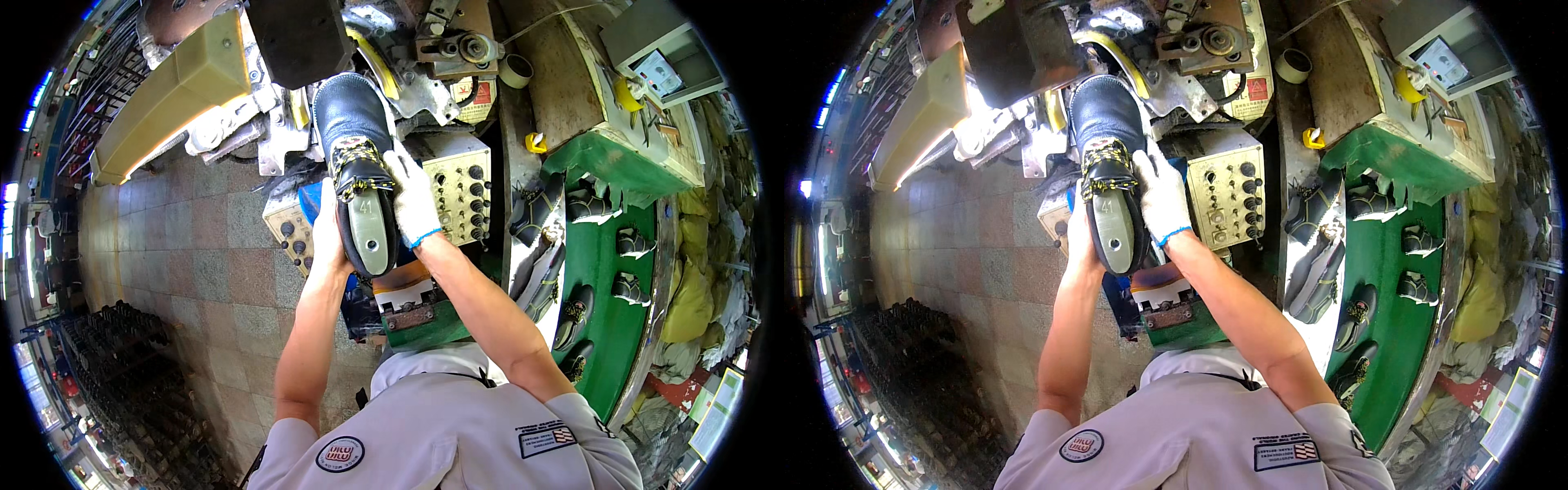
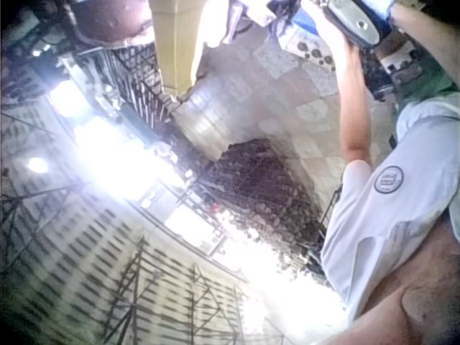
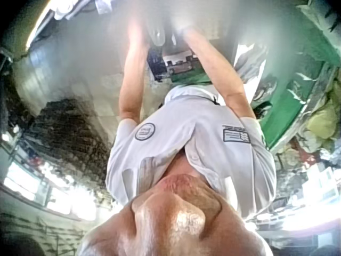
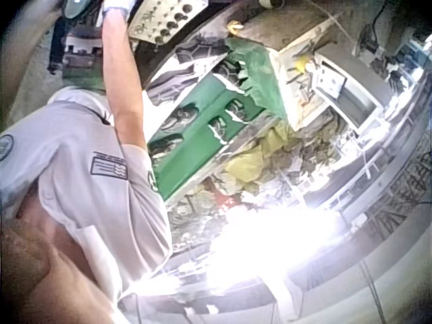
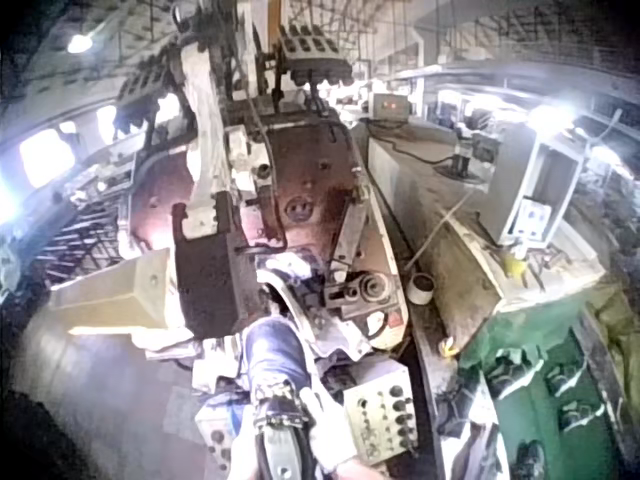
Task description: The person repeatedly takes shoes from a conveyor belt, places them into a lasting machine to press the soles and uppers together, and then returns the assembled shoes to the conveyor belt.
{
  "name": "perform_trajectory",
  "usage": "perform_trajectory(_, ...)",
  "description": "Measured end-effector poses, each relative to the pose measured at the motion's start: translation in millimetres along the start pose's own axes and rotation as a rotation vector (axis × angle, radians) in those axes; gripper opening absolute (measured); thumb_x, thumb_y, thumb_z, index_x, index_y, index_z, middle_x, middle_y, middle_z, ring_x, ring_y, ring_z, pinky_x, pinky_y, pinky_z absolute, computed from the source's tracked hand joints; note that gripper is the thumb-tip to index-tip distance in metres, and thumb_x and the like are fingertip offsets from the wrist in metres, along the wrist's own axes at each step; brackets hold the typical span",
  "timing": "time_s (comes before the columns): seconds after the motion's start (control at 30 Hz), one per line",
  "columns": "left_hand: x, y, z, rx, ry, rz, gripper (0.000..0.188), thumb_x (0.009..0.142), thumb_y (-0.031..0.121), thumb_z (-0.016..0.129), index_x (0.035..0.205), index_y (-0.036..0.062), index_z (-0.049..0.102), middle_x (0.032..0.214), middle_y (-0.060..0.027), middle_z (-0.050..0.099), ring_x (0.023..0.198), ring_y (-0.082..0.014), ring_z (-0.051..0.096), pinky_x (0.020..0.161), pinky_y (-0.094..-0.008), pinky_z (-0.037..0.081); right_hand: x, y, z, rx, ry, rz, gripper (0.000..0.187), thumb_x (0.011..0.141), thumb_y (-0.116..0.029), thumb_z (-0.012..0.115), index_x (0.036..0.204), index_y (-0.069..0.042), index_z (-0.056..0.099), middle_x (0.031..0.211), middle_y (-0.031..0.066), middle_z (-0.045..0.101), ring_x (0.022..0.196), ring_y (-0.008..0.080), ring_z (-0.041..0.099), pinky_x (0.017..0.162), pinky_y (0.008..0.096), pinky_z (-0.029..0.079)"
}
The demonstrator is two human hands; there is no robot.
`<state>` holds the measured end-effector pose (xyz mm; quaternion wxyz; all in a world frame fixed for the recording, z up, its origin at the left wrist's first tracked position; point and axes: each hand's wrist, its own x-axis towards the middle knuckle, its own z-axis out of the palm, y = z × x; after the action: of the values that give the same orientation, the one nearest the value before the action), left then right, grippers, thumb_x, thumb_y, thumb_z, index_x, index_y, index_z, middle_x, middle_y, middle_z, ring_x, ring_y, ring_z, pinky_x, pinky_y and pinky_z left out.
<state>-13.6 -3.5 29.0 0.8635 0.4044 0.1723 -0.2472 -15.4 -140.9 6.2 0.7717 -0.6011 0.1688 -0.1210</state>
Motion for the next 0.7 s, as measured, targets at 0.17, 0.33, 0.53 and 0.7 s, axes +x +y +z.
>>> perform_trajectory(0.17, -1.9, 2.3, 3.7, 0.037, 0.009, -0.003, 0.056, 0.106, 0.052, 0.043, 0.134, 0.0056, 0.059, 0.124, -0.0109, 0.067, 0.107, -0.0217, 0.066, 0.094, -0.0368, 0.053, 2.8, -4.0, 2.4, 0.121, 0.005, -0.01, 0.053, 0.102, -0.035, 0.057, 0.138, 0.004, 0.054, 0.113, 0.017, 0.069, 0.102, 0.019, 0.061, 0.094, 0.0314, 0.047)
perform_trajectory(0.33, 6.6, -4.0, -3.6, -0.042, -0.022, -0.009, 0.056, 0.106, 0.051, 0.042, 0.133, 0.0056, 0.059, 0.122, -0.0108, 0.067, 0.105, -0.0216, 0.066, 0.093, -0.0366, 0.053, -2.2, 5.7, 0.4, 0.067, 0.078, 0.091, 0.047, 0.102, -0.038, 0.06, 0.123, 0.004, 0.066, 0.104, 0.0102, 0.072, 0.093, 0.0149, 0.062, 0.087, 0.0297, 0.049)
perform_trajectory(0.53, 8.4, -7.9, -8.5, -0.067, -0.045, -0.015, 0.049, 0.108, 0.046, 0.04, 0.134, 0.0076, 0.057, 0.122, -0.0113, 0.067, 0.105, -0.0226, 0.066, 0.092, -0.0376, 0.055, -4.8, 4.8, 0.2, 0.168, 0.063, 0.241, 0.045, 0.101, -0.04, 0.061, 0.1, 0.003, 0.072, 0.09, 0.0042, 0.07, 0.08, 0.0098, 0.057, 0.074, 0.0271, 0.048)
perform_trajectory(0.7, 27.3, -23.7, -24.7, -0.076, -0.09, 0.017, 0.053, 0.109, 0.046, 0.036, 0.134, 0.0034, 0.057, 0.122, -0.0115, 0.067, 0.106, -0.0211, 0.066, 0.095, -0.0369, 0.054, -5.5, 16.0, -1.7, 0.212, 0.062, 0.197, 0.04, 0.099, -0.038, 0.066, 0.104, 0.001, 0.072, 0.096, 0.0027, 0.069, 0.083, 0.0088, 0.06, 0.077, 0.0269, 0.05)
